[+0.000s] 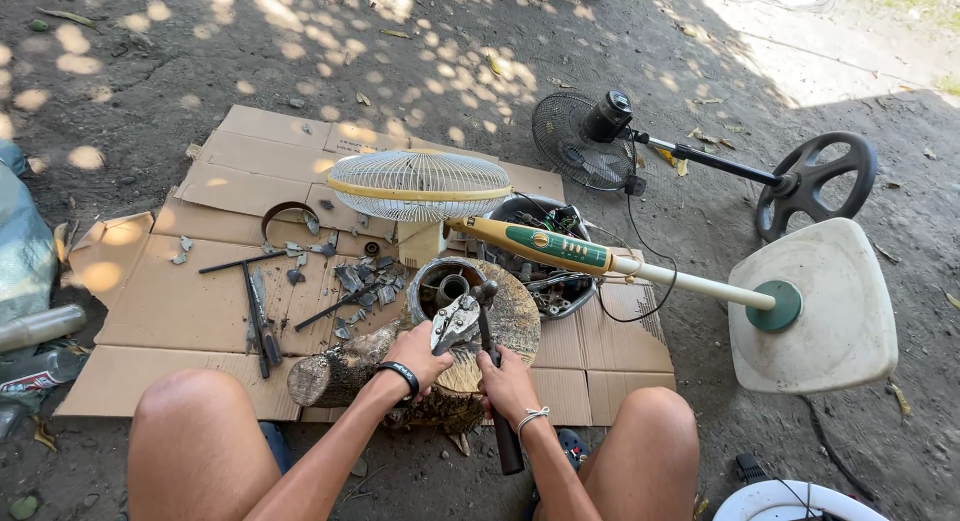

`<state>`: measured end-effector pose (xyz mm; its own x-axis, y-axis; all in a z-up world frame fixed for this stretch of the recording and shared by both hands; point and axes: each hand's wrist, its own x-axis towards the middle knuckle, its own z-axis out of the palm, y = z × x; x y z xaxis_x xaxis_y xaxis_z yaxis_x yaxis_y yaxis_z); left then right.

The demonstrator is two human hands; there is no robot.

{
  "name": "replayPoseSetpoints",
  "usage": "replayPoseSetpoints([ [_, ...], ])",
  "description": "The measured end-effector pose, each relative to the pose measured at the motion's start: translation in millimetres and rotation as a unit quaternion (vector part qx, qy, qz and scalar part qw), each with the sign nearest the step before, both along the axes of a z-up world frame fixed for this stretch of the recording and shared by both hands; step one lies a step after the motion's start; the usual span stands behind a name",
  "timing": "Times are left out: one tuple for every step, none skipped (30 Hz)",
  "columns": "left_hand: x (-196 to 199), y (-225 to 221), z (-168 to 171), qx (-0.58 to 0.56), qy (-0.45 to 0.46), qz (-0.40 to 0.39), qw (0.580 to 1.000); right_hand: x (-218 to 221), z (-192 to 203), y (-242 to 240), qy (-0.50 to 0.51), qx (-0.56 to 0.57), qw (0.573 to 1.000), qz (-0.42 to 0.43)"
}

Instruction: Disassembling an electric fan motor using a hammer and a punch tool while sitting on the ground.

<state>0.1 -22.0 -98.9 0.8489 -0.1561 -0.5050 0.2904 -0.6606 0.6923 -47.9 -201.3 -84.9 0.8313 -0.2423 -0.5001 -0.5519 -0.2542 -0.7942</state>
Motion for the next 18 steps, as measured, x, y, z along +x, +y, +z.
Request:
replayPoseSetpoints([
  [-2,2,10,0.000,0.000,-0.001,1.000,-4,8,1,0.000,0.000,1.000,-0.001],
  [-4,5,20,-0.001,0.007,-0.007,1.000,-6,16,4,0.004,0.002,1.000,0.000],
  [-7,8,30,-0.002,0.013,-0.014,1.000,-9,24,6,0.007,0.005,1.000,0.001],
  [-11,9,48,-0.002,0.014,-0.013,1.000,-10,37,10,0.008,0.005,1.000,0.002],
  [-15,9,67,-0.014,0.045,0.002,0.999,-12,49,14,0.054,-0.013,0.998,0.023],
  [-16,9,86,-0.026,0.075,0.016,0.997,-11,63,18,0.097,-0.031,0.994,0.044],
  [-12,10,83,-0.026,0.074,0.016,0.997,-11,65,18,0.096,-0.031,0.994,0.044],
  [-9,12,79,-0.024,0.081,0.007,0.996,-13,67,18,0.096,-0.021,0.994,0.039],
  [-6,13,75,-0.022,0.089,-0.001,0.996,-14,69,18,0.096,-0.010,0.995,0.035],
  [-6,18,83,-0.021,0.089,-0.004,0.996,-15,73,18,0.096,-0.009,0.995,0.032],
  [-6,23,92,-0.032,0.092,0.009,0.995,-15,77,19,0.096,0.002,0.995,0.029],
  [-5,28,100,-0.043,0.096,0.023,0.994,-15,80,20,0.097,0.015,0.995,0.027],
  [-4,34,105,-0.041,0.096,0.019,0.994,-15,80,19,0.096,0.017,0.995,0.023],
  [-4,40,110,-0.047,0.093,0.027,0.994,-16,80,19,0.092,0.043,0.995,0.015],
  [-4,46,114,-0.052,0.090,0.035,0.994,-17,80,19,0.087,0.069,0.994,0.007],
  [-5,49,119,-0.051,0.091,0.034,0.994,-17,80,19,0.089,0.070,0.994,0.006],
  [-7,53,123,-0.053,0.068,0.055,0.995,-18,79,20,0.082,0.066,0.994,0.006],
  [-9,58,127,-0.054,0.045,0.078,0.994,-18,78,21,0.076,0.062,0.995,0.008],
])
